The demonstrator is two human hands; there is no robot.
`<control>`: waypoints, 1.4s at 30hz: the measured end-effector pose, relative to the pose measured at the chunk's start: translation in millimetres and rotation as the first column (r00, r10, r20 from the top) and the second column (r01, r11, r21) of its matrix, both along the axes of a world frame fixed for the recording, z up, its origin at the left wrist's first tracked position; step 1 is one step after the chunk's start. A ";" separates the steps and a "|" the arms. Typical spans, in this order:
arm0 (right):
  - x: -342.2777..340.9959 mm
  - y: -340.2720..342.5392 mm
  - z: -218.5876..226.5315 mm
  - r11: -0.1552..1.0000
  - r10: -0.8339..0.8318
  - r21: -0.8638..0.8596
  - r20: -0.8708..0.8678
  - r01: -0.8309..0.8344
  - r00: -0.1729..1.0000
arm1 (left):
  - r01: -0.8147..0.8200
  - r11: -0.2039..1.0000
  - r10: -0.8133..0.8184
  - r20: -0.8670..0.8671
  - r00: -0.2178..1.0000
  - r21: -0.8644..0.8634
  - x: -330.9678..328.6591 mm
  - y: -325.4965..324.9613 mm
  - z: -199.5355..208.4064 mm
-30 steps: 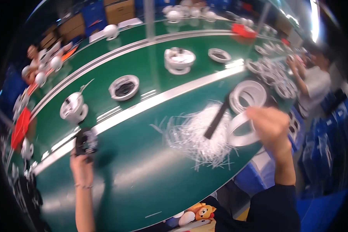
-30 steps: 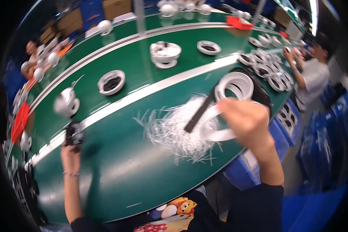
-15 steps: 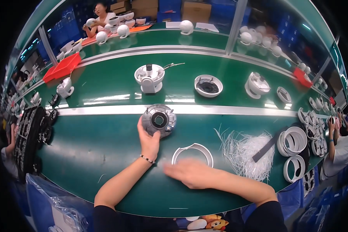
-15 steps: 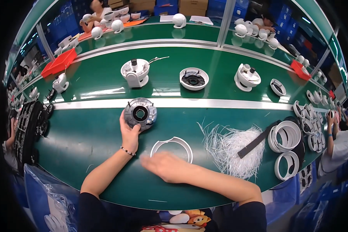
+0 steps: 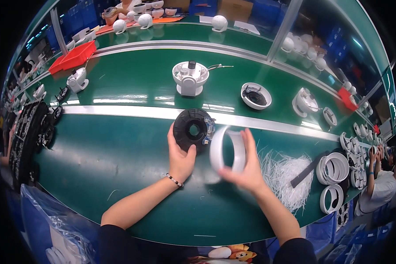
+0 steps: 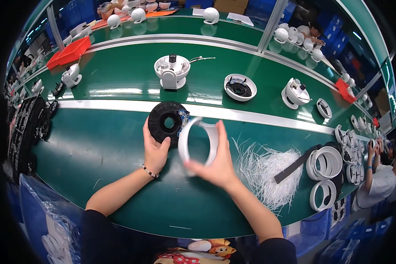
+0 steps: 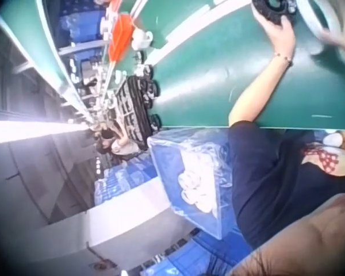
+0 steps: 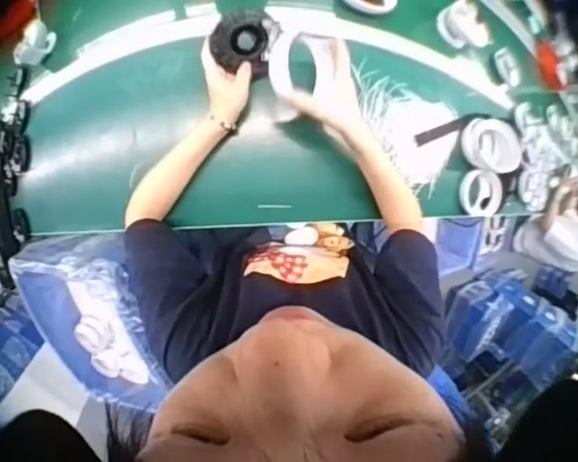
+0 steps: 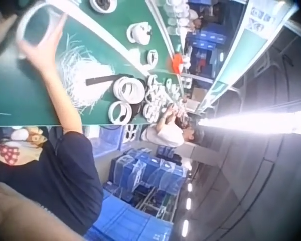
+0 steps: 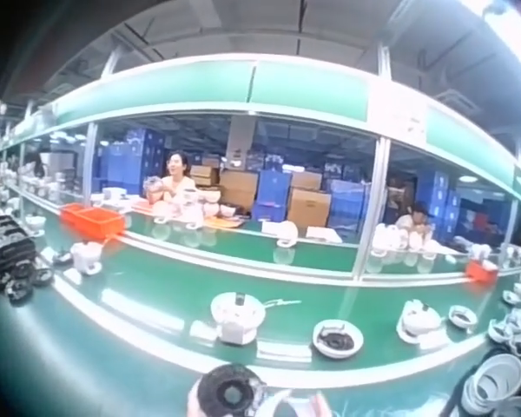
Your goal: Assembling circular electronic components by fitting black internal parts into white plastic housings on a factory production line.
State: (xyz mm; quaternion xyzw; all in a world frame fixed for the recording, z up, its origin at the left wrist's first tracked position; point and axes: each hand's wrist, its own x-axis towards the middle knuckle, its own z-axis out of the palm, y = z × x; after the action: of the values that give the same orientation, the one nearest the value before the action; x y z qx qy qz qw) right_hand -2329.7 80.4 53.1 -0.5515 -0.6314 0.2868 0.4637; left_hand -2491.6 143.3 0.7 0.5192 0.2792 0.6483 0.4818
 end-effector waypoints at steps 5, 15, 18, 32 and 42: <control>-38.5 37.1 -11.0 0.998 -0.060 0.012 -0.253 0.065 0.966 | 0.256 0.967 -0.253 0.083 0.964 -0.021 -2.1 -16.3 -0.8; -69.2 37.7 10.7 0.935 0.258 0.186 0.220 -0.300 0.941 | 0.820 0.475 -0.441 0.721 0.535 -0.318 -58.0 16.0 22.1; -74.1 40.8 8.5 0.944 0.229 0.187 0.220 -0.271 0.948 | 0.827 0.467 -0.469 0.706 0.531 -0.312 -67.4 18.9 20.5; -110.7 40.3 6.3 0.940 0.189 0.193 0.393 -0.282 0.900 | 0.824 0.470 -0.467 0.703 0.537 -0.317 -94.3 21.6 17.6; -135.9 45.0 6.6 0.950 0.160 0.177 0.435 -0.258 0.886 | 0.810 0.443 -0.483 0.659 0.576 -0.384 -116.6 24.2 23.0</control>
State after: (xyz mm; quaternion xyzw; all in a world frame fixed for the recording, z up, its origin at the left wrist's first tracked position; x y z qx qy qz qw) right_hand -2465.7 125.4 59.7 -0.4705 -0.8003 0.1365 0.3458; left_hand -2608.1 167.5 23.7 0.2143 0.1357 0.3627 0.8967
